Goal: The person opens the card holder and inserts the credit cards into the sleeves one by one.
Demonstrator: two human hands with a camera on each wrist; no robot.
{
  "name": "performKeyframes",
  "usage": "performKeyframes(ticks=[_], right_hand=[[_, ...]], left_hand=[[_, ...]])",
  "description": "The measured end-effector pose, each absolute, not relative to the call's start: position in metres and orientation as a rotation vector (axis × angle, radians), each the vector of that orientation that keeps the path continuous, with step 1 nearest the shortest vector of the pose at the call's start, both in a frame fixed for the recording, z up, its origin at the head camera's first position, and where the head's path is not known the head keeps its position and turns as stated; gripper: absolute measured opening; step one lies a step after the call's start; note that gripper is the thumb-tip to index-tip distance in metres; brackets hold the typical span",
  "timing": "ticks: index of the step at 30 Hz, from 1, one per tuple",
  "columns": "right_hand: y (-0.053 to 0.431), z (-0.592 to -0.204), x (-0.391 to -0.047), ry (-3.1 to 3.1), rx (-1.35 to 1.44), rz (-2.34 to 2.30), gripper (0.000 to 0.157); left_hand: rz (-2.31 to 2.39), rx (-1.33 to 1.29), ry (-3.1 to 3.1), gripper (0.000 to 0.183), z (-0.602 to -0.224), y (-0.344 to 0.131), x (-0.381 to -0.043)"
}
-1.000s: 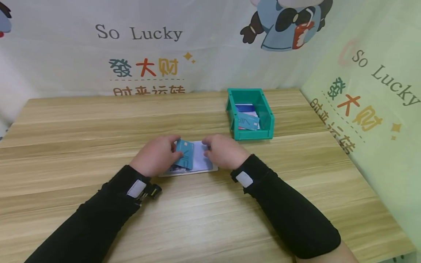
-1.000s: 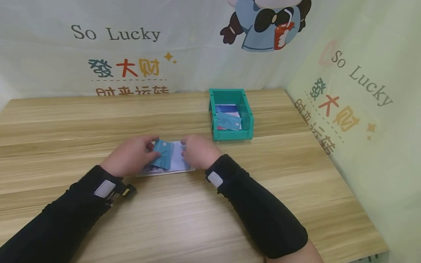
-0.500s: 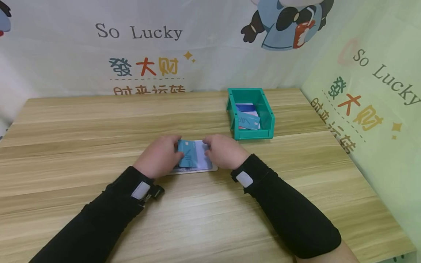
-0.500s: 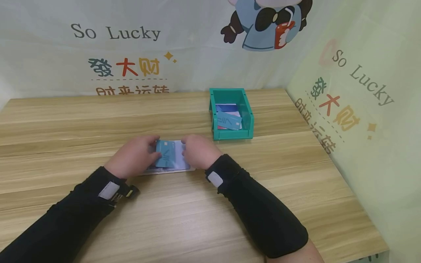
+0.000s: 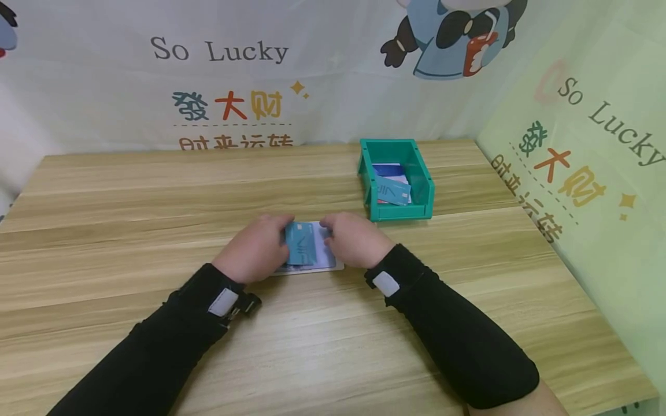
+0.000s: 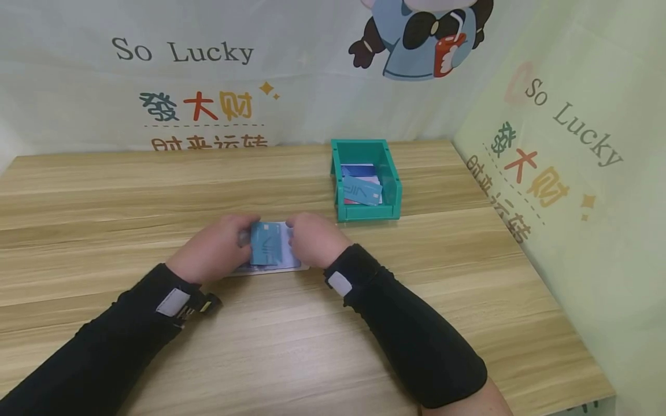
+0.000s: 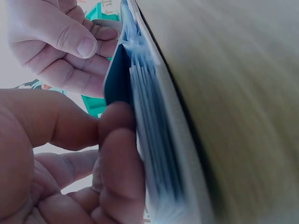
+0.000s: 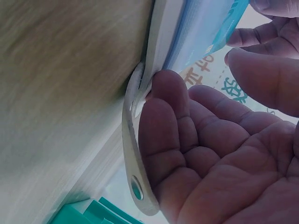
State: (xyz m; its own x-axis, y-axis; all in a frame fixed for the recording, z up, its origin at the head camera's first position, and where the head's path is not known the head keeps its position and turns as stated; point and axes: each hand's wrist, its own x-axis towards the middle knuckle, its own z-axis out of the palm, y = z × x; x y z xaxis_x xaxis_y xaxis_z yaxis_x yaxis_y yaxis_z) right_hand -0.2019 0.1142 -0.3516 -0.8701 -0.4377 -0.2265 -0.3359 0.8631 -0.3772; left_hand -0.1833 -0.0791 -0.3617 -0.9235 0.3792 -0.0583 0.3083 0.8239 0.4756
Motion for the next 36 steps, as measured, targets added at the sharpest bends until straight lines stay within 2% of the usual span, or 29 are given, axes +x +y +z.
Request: performKeyframes(ticks=[11,24,36], right_hand=[[0.1138,-0.3537,-0.2028,2.738,-0.585,-0.468,0.039],[0.1142,-0.3542,-0.2034,2.740,-0.589,-0.478,0.040],[0.1145,-0.3538,-0.2039,2.734,-0.594,-0.480,0.041]], left_hand=[[0.583,0.604,2.895,0.048,-0.3616,-0.0770,-0.1830],[0.522,0.682,2.918,0.059,-0.3650,-0.0749,-0.1849],[0.435,0.698,2.956,0.058,-0.3678,-0.0691,-0.1874]])
